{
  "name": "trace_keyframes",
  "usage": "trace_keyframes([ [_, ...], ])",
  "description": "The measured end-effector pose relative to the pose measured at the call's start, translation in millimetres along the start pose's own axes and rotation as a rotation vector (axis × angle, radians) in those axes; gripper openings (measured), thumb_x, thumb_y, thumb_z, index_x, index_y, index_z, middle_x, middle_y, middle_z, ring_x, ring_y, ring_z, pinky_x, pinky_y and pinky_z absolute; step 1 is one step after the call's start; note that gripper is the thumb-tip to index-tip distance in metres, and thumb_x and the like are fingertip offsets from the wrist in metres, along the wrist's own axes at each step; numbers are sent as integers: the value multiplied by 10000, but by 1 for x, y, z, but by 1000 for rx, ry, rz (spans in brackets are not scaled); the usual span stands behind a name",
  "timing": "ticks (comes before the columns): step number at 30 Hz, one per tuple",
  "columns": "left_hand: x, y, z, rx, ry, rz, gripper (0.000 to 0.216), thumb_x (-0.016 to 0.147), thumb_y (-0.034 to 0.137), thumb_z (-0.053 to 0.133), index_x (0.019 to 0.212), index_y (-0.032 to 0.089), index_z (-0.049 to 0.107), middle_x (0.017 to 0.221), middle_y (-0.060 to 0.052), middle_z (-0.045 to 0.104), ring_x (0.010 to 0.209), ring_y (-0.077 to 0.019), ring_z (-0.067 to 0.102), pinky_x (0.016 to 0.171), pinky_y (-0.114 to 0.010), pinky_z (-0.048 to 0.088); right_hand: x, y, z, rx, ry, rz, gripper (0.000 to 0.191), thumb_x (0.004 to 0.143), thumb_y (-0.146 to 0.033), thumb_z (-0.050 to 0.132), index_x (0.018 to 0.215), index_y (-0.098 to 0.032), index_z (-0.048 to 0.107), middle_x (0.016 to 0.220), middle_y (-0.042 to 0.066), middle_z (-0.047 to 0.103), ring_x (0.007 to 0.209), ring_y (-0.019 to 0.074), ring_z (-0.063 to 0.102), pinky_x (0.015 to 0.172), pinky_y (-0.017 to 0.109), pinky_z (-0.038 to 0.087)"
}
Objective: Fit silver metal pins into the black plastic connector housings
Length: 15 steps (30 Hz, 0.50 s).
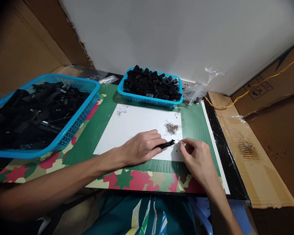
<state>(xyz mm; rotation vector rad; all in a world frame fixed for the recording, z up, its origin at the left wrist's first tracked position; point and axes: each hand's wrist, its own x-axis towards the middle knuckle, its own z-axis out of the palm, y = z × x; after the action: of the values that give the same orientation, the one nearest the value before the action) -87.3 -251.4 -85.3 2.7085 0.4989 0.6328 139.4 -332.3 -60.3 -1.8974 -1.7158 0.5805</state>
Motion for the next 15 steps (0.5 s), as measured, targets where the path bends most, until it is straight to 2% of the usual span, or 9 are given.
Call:
trace_keyframes([
  [4, 1, 1, -1, 56, 14, 37, 176, 1004, 173, 567, 1066, 103, 716, 893, -81, 697, 838, -226, 593, 742, -355, 473, 4, 2, -10, -54, 79, -145, 322, 1016, -380, 545, 1059, -211, 816, 1026, 88, 763, 865, 222, 709, 699, 323, 533],
  [6, 1, 1, -1, 79, 13, 53, 174, 1005, 174, 556, 1037, 110, 714, 878, -82, 691, 824, -226, 586, 731, -356, 467, 6, 4, -12, -44, 148, -168, 306, 1019, -399, 563, 1076, -231, 813, 1117, 98, 754, 960, 241, 720, 726, 332, 562],
  [8, 1, 1, -1, 84, 9, 65, 163, 1001, 167, 555, 1017, 116, 710, 861, -79, 684, 811, -223, 581, 725, -353, 463, 7, 4, -11, 37, 227, -125, 276, 998, -425, 624, 1026, -229, 815, 1085, 99, 774, 950, 250, 741, 734, 344, 592],
  [10, 1, 1, -2, 78, 3, 72, 154, 998, 161, 561, 1018, 115, 707, 856, -76, 679, 809, -223, 579, 725, -354, 463, 7, 4, -7, 215, 274, -36, 275, 977, -445, 671, 942, -205, 801, 977, 97, 796, 865, 243, 768, 760, 366, 630],
  [13, 1, 2, -3, 74, -3, 71, 152, 997, 159, 567, 1052, 111, 701, 872, -78, 681, 830, -233, 584, 734, -364, 472, 7, 1, 5, 486, 251, 59, 320, 966, -473, 691, 862, -178, 759, 851, 90, 795, 744, 225, 777, 775, 395, 672],
  [15, 1, 2, -3, 73, -2, 69, 150, 995, 157, 570, 1060, 110, 697, 879, -82, 683, 832, -239, 584, 736, -373, 476, 7, 0, 11, 544, 204, 70, 333, 951, -485, 707, 864, -168, 760, 836, 94, 797, 713, 221, 774, 744, 389, 682],
])
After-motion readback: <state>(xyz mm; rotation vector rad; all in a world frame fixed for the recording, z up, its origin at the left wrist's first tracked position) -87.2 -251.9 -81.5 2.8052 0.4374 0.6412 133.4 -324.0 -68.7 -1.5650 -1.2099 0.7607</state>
